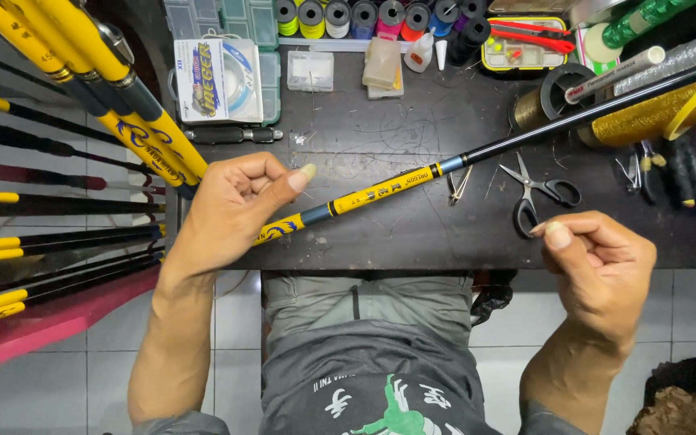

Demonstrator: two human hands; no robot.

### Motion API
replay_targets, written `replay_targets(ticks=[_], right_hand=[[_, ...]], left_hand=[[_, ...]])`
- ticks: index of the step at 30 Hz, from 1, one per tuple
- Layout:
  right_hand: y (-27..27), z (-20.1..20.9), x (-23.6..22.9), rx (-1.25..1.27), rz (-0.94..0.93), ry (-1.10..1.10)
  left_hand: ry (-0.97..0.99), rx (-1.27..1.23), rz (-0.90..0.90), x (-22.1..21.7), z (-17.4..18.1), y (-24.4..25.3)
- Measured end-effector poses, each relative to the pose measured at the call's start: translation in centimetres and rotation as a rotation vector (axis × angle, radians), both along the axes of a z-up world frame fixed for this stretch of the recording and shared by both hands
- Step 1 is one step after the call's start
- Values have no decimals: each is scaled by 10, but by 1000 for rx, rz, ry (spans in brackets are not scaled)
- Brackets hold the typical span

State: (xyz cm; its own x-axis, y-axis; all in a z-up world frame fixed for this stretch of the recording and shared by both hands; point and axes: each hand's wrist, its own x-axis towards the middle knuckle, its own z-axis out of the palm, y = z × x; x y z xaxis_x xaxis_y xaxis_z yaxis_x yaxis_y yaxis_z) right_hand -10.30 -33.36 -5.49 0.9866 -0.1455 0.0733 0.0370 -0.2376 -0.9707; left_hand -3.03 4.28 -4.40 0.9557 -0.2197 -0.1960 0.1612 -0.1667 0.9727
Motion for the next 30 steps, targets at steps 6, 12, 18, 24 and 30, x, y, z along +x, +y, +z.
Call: replay_targets(ticks=[6,12,18,24,30], right_hand=[[10,34,2,-253,27,-18],[55,64,20,-270,449,-131],[62,63,22,-195,394,-104],[29,32,15,-258,169,0],[32,18,16,-275,341,15]], left_hand=[[-71,99,139,-19,10,-11],[-338,-13,-172,-44,36,-70],[-29,-203,-301,-46,22,-94],[-75,-186,-231,-46,10,-49],[-104,-84,-111,-47,14,-32]])
